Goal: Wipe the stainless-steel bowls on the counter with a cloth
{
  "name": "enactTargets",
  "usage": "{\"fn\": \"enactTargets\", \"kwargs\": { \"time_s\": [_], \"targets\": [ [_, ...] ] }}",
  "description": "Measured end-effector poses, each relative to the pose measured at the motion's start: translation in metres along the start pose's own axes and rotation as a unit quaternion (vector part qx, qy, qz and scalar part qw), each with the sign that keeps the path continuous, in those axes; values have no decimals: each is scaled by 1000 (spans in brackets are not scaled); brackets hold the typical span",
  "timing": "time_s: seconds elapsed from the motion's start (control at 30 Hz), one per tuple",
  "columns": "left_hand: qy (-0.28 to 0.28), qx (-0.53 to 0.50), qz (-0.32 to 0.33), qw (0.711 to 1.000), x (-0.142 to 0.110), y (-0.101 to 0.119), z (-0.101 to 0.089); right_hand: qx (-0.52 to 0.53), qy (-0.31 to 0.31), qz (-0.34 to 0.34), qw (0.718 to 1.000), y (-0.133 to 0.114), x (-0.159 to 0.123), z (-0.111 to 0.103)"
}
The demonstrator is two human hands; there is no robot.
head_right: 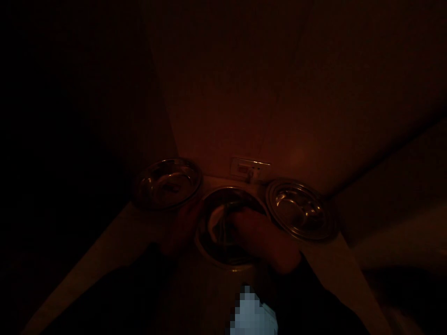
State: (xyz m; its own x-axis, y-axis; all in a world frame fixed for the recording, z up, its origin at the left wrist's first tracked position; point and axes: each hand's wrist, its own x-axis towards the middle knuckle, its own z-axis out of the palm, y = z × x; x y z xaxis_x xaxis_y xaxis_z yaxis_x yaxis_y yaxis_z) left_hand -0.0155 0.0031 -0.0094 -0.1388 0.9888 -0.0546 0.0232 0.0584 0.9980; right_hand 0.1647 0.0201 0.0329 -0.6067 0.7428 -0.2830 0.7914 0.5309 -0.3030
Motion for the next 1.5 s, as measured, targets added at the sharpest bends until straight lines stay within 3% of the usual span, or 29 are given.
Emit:
{"fn": "enactTargets", "kwargs": {
  "time_s": [0.17,0.37,0.73,1.5],
  "targets": [
    [12,6,-26,1000,-1,2,1,5,2,3,1000,-3,-2,-3],
    [14,14,3,1000,0,0,0,1,-3,14,1000,-6,-3,-4],
    [-8,0,-18,1000,-1,6,1,-1,1,8,1000,-3,-2,-3],
    [4,-5,-16,1000,-2,5,1,-2,-9,16,1000,-7,-4,-6]
  ]
}}
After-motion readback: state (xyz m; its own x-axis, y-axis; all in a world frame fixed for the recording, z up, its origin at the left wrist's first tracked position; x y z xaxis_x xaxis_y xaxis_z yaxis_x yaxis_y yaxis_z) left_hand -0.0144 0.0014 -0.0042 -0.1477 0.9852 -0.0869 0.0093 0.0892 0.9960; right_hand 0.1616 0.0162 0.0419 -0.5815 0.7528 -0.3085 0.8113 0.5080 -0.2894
